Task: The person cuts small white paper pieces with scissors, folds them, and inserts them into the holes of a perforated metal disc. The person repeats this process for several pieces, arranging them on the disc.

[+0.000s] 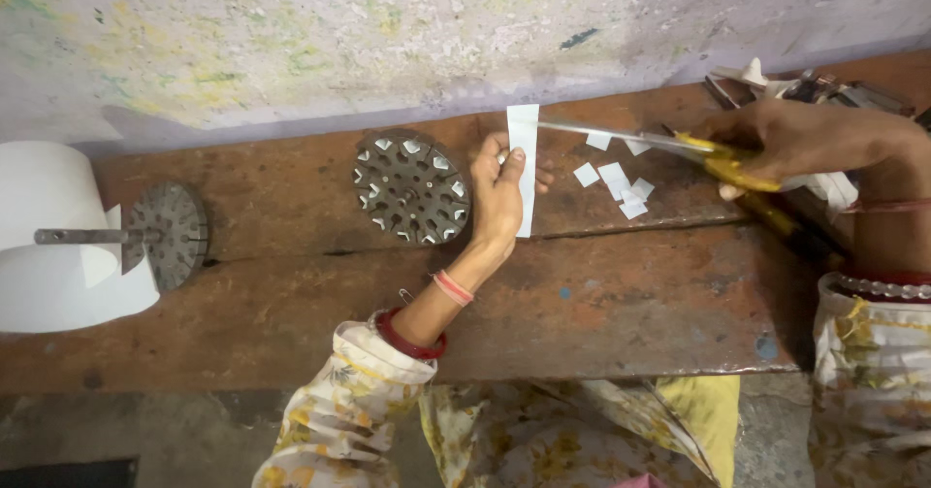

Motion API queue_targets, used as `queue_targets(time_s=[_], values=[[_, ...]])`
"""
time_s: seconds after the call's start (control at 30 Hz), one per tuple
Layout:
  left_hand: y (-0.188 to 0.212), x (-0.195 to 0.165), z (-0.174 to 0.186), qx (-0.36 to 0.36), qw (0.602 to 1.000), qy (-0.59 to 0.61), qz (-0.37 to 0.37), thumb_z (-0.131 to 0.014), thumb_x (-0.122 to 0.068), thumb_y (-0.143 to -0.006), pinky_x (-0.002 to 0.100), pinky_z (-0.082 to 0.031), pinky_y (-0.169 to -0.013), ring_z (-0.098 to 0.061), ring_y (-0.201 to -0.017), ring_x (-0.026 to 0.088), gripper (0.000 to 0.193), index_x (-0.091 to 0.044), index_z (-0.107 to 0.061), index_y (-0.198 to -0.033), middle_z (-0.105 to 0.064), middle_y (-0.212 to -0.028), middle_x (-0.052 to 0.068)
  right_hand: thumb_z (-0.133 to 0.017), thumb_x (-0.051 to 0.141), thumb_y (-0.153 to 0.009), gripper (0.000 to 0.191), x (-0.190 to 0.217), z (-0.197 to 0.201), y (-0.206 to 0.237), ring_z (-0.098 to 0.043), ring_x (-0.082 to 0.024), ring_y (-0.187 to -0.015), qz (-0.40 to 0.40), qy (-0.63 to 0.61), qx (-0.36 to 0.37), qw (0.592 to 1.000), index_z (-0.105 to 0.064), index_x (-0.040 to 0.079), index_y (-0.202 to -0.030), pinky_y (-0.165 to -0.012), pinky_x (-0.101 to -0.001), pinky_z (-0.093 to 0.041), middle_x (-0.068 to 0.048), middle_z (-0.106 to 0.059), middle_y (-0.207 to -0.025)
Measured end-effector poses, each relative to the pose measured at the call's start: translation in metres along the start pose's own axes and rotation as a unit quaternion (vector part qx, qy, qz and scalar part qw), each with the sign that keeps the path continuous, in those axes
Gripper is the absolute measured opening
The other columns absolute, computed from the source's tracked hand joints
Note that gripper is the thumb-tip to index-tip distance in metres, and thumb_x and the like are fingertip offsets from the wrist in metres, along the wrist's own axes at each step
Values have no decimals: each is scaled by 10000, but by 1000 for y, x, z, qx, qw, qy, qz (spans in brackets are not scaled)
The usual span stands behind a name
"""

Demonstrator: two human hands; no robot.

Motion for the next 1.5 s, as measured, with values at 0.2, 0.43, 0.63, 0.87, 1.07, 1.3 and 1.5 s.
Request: queue_targets(time_s=[0.2,0.43,0.63,0.87,1.07,1.3,1.5], values=[[5,-14,-6,10,1000,-19,15,-496,-46,-1049,300,-546,-573,-687,-666,183,125,16,-588,-1106,-725,-841,151,-836,390,-823,985,65,1,24,-716,-315,-748,-37,89,27,995,-369,69,-1628,-662,-418,-633,-207,-759,-1012],[8,-14,-9,9,1000,-6,24,-537,-28,-1038,305,-565,-582,-700,-680,192,140,65,-616,-1107,-727,-844,151,-878,439,-726,896,88,-4,20,-708,-314,-681,16,83,-14,996,-585,15,-1460,-600,-426,-596,-206,-783,-945],[9,-18,-10,12,999,-16,26,-550,-43,-1028,307,-571,-571,-706,-671,186,163,70,-636,-1110,-748,-848,170,-929,471,-598,1006,92,-1,18,-749,-291,-745,55,40,-52,996,-571,-16,-1402,-685,-406,-625,-213,-786,-967],[14,-23,-11,13,999,-38,35,-559,-47,-1022,281,-514,-512,-653,-596,150,171,46,-655,-1128,-744,-833,159,-916,460,-598,971,93,-3,22,-774,-308,-780,35,25,-31,999,-586,20,-1399,-715,-410,-632,-205,-764,-978],[12,-21,-9,3,997,-62,43,-574,-53,-1015,274,-505,-470,-649,-555,138,172,61,-678,-1092,-747,-794,149,-938,458,-605,976,93,-5,22,-797,-321,-822,11,21,-27,999,-584,49,-1417,-754,-431,-663,-219,-781,-1008],[14,-21,-10,5,997,-54,49,-588,-62,-1007,256,-475,-463,-626,-541,121,202,52,-682,-1146,-727,-763,124,-966,406,-617,985,72,-6,12,-757,-335,-891,-25,59,-37,997,-566,47,-1442,-793,-464,-676,-227,-760,-1103],[14,-19,-8,-2,997,-53,52,-580,-62,-1012,253,-470,-470,-625,-544,119,180,52,-681,-1108,-722,-752,109,-878,309,-708,912,64,-10,4,-712,-368,-810,23,23,0,999,-542,19,-1504,-740,-479,-638,-245,-764,-1050]])
Point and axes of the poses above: each hand's wrist, its own y-axis away from the middle knuckle, its own z-axis out of the back of the hand, x = y × z, the point moved 5 cm from there along -y, towards the middle knuckle
